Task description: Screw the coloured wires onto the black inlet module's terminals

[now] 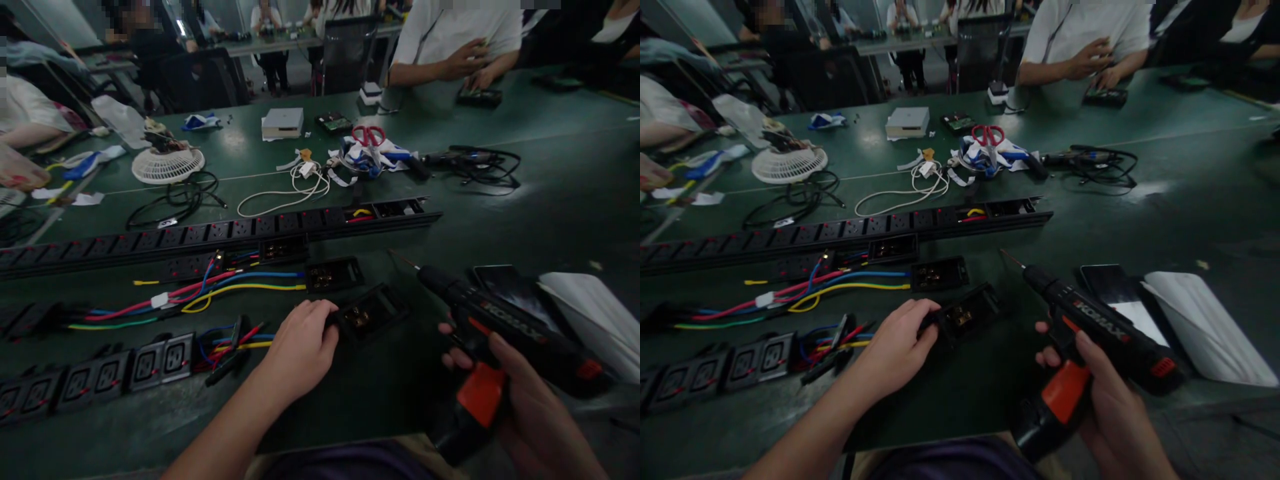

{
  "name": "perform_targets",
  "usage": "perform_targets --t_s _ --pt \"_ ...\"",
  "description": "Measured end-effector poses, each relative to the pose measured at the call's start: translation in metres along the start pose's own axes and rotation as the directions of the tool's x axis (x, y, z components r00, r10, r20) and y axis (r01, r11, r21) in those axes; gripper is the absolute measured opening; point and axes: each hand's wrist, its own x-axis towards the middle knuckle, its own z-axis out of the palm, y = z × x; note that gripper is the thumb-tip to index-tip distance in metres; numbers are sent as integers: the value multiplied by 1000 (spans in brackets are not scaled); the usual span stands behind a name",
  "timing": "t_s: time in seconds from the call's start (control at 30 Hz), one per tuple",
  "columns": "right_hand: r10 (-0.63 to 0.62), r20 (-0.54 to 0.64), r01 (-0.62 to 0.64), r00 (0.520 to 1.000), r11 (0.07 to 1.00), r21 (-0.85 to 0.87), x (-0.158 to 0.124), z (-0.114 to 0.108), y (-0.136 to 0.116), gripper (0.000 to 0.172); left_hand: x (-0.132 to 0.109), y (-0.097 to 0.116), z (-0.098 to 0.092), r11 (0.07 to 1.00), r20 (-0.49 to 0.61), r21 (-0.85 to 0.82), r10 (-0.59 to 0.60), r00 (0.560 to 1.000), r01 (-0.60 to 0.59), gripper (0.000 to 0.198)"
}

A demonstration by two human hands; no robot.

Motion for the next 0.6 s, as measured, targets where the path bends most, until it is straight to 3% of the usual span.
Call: perform_targets --t_s 0.17,0.3,0.4,0.5,0.6 --pt "172 8 -172 985 979 107 -9 13 1 88 -1 0 2 1000 -21 -20 9 1000 -10 16" --pt "270 46 -273 962 927 259 -15 11 10 92 -1 2 3 1000 -28 -20 2 1000 -2 14" --pt "270 44 -273 962 941 202 -17 7 13 72 -1 2 1 998 -31 -58 3 1000 -5 14" --pt "321 -34 -317 946 943 98 -23 10 6 52 -1 1 0 995 -14 -96 0 1000 -2 13" --pt "360 -108 -365 927 931 -27 -29 13 -5 64 -1 0 -2 994 5 -106 -13 1000 14 14"
